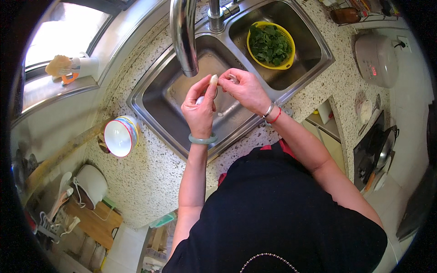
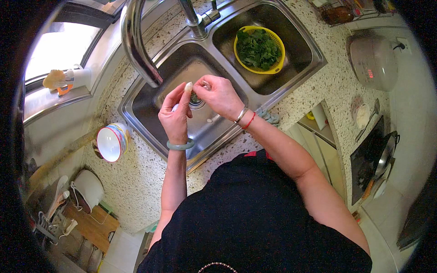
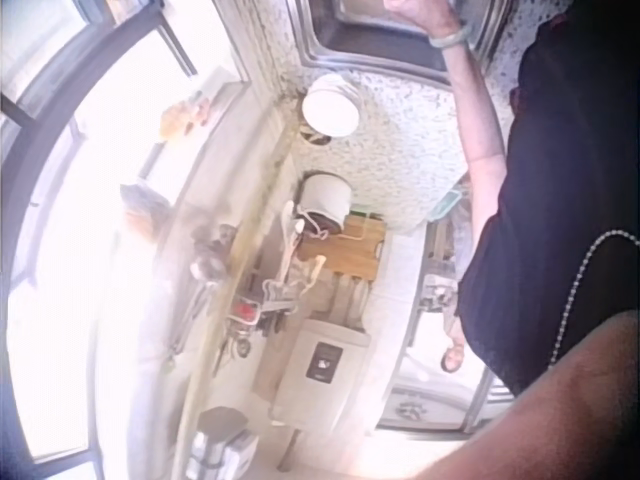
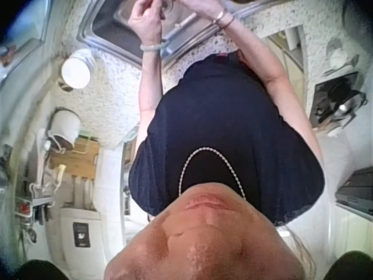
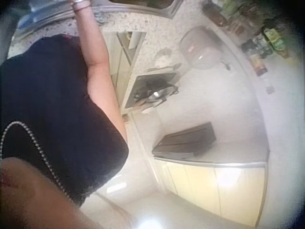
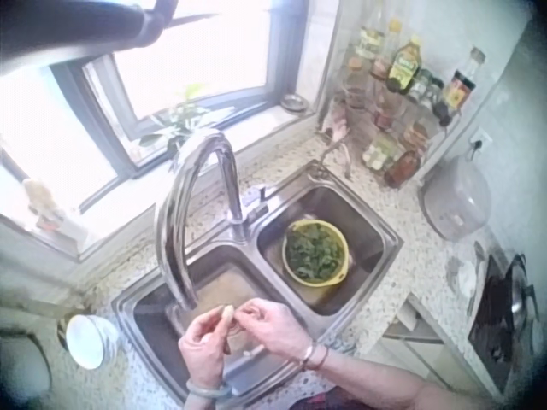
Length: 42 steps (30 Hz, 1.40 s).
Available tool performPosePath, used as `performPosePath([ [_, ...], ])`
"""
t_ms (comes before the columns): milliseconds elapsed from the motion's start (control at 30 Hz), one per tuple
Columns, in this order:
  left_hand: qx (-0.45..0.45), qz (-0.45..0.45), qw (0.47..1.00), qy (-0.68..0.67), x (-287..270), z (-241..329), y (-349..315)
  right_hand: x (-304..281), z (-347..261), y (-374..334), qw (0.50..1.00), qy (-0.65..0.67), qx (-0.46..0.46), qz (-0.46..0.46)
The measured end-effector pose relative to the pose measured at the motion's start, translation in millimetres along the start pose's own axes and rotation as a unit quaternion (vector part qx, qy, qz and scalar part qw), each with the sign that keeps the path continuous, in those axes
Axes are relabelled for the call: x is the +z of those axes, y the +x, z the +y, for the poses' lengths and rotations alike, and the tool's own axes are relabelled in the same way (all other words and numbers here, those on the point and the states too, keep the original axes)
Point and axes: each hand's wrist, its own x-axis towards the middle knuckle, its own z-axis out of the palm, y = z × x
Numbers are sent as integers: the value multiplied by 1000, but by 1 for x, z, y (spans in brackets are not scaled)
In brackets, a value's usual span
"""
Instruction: The person stands at a kitchen sink and peels garlic cloves by hand under running water. They wash the peeled cloves, briefly wipe the sink area with a cloth, and then place the cleaned garlic into a yellow colander containing green leafy vegetables.
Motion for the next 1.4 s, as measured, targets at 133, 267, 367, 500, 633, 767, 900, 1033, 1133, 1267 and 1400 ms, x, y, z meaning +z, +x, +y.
performPosePath([
  [133,-16,-10,1000,-17,-3,2,0,3,-2,0,997,-66,-35,15],
  [267,-65,-32,994,-79,-9,-3,1,5,-3,0,992,-89,-72,44],
  [367,-92,-60,983,-144,-13,-3,4,2,4,1,996,-53,-60,47],
  [500,-89,-71,981,-159,-13,-1,4,0,-3,0,997,-55,-48,38],
  [633,-82,-56,988,-117,-11,-4,5,1,3,1,999,-26,-38,4],
  [767,-37,-73,996,-41,-8,-3,4,4,2,2,998,-43,-48,20],
  [900,-8,-65,998,25,-9,-4,1,10,4,5,994,-77,-79,25],
  [1033,-17,-54,998,-28,-10,4,6,13,-1,10,998,42,-40,-27],
  [1133,-39,-69,990,-114,-16,7,13,11,-13,13,984,158,29,-80],
  [1267,-77,-83,968,-224,-17,11,18,10,-21,16,967,217,65,-114],
  [1400,-84,-113,965,-221,-16,10,21,8,-22,20,949,271,87,-132],
])
